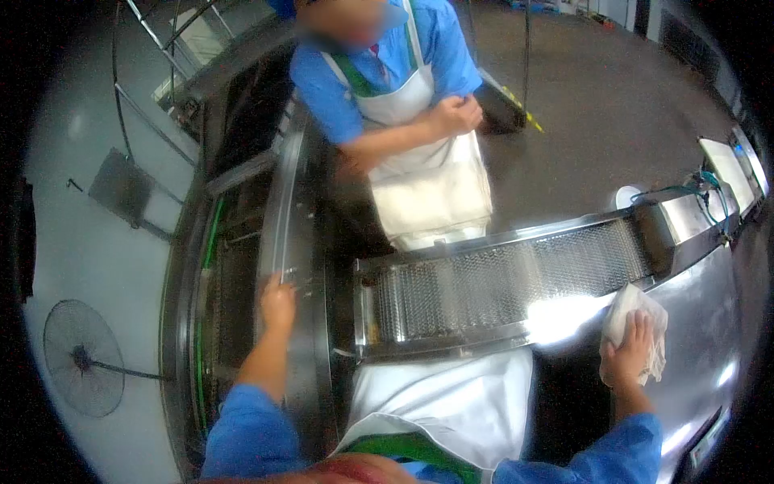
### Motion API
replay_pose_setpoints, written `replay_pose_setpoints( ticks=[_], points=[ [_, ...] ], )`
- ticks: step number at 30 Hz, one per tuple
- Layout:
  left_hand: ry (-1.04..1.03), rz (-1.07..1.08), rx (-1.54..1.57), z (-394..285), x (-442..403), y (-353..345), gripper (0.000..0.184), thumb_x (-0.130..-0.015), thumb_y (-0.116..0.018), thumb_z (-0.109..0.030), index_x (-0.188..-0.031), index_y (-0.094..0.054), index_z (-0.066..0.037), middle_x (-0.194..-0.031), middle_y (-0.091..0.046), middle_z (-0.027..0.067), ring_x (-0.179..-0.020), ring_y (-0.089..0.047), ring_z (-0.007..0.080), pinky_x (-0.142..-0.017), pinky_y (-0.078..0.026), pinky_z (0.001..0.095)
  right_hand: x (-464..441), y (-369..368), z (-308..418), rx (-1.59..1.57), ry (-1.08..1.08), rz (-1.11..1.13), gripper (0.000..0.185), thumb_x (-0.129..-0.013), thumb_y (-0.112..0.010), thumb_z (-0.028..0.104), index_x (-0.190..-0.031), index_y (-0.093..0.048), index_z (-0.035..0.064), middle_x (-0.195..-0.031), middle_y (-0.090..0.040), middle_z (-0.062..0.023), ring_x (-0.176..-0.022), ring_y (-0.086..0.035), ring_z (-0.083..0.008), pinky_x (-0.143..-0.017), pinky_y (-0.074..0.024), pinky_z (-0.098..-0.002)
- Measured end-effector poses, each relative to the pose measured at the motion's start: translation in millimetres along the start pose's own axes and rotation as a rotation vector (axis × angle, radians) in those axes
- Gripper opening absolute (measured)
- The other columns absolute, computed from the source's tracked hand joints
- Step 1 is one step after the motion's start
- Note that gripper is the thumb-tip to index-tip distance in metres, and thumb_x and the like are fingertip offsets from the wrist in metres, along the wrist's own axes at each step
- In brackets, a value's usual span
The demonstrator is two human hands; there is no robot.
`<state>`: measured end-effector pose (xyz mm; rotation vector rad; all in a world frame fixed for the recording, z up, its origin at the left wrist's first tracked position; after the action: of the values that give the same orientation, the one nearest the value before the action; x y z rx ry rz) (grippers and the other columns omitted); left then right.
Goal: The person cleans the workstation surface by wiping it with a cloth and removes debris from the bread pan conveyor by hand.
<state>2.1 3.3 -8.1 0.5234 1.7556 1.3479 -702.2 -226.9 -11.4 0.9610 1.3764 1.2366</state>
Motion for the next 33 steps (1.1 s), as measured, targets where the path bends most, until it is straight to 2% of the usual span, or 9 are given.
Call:
replay_pose_setpoints(
  ticks=[11,13,20,26,29,31,33],
  points=[
    [0.025,0.024,-0.001,2.9,-1.1,-2.3,0.014,-0.079,-0.072,-0.01,-0.089,-0.073,-0.001,-0.132,-0.058,0.0185,-0.117,-0.059,0.0354,-0.097,-0.049,0.0429,1.3,2.5,1.8,-0.002,0.018,-0.014,0.078,-0.071,-0.072,0.009,-0.142,-0.04,0.0065,-0.151,-0.036,-0.018,-0.141,-0.029,-0.0402,-0.117,-0.0242,-0.0463],
    [0.034,0.039,-0.005,1.9,-1.7,-1.6,0.014,-0.078,-0.072,-0.009,-0.089,-0.073,-0.001,-0.132,-0.057,0.0187,-0.117,-0.059,0.0351,-0.097,-0.049,0.0425,2.5,1.0,2.2,-0.026,0.058,-0.095,0.083,-0.065,-0.075,0.008,-0.141,-0.041,0.0075,-0.149,-0.039,-0.0164,-0.14,-0.031,-0.0407,-0.116,-0.0265,-0.0491],
    [-0.004,0.026,-0.024,4.2,-1.6,-4.0,0.015,-0.076,-0.073,-0.01,-0.089,-0.073,-0.002,-0.131,-0.058,0.0182,-0.115,-0.06,0.035,-0.096,-0.049,0.0419,1.8,-0.1,-1.6,-0.036,0.042,-0.08,0.081,-0.065,-0.075,0.009,-0.14,-0.043,0.0068,-0.149,-0.04,-0.0166,-0.139,-0.032,-0.0418,-0.115,-0.0265,-0.0497],
    [0.065,0.091,0.076,7.1,-10.6,1.6,0.013,-0.075,-0.073,-0.009,-0.087,-0.074,-0.004,-0.13,-0.058,0.0185,-0.113,-0.06,0.0362,-0.095,-0.05,0.0422,0.9,1.0,1.6,-0.017,0.041,-0.11,0.077,-0.068,-0.074,0.01,-0.139,-0.043,0.0061,-0.149,-0.04,-0.0174,-0.14,-0.032,-0.0419,-0.116,-0.0259,-0.0506],
    [-0.01,0.106,0.074,10.8,-9.9,2.4,0.01,-0.078,-0.071,-0.008,-0.086,-0.074,-0.004,-0.131,-0.058,0.0179,-0.113,-0.06,0.0362,-0.094,-0.05,0.0426,-0.9,4.4,10.9,-0.056,0.004,-0.08,0.076,-0.07,-0.073,0.011,-0.139,-0.043,0.0055,-0.147,-0.041,-0.0187,-0.139,-0.032,-0.0432,-0.115,-0.0263,-0.0509],
    [0.107,0.131,0.046,0.8,-5.2,6.6,0.01,-0.081,-0.068,-0.008,-0.087,-0.074,-0.004,-0.132,-0.058,0.0173,-0.113,-0.061,0.0361,-0.093,-0.05,0.0435,0.1,4.2,9.6,-0.054,0.057,-0.115,0.076,-0.07,-0.073,0.012,-0.14,-0.043,0.0052,-0.147,-0.041,-0.0197,-0.139,-0.032,-0.0442,-0.115,-0.0267,-0.0511],
    [0.104,0.112,0.058,-5.2,-2.7,9.9,0.01,-0.082,-0.067,-0.009,-0.088,-0.074,-0.004,-0.132,-0.058,0.0172,-0.112,-0.061,0.0362,-0.093,-0.051,0.0436,-1.9,-5.3,1.3,-0.061,0.049,-0.115,0.078,-0.07,-0.073,0.012,-0.141,-0.042,0.0054,-0.148,-0.041,-0.0194,-0.138,-0.032,-0.0439,-0.115,-0.0271,-0.0511]
  ],
)
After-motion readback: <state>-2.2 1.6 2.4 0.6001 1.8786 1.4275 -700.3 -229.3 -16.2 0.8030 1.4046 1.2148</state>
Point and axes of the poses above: each hand's wrist, its own x-axis away from the middle knuckle, its own y-axis out of the back of the hand, z = x × y, the point moved 1 cm from there along -x, towards the middle knuckle
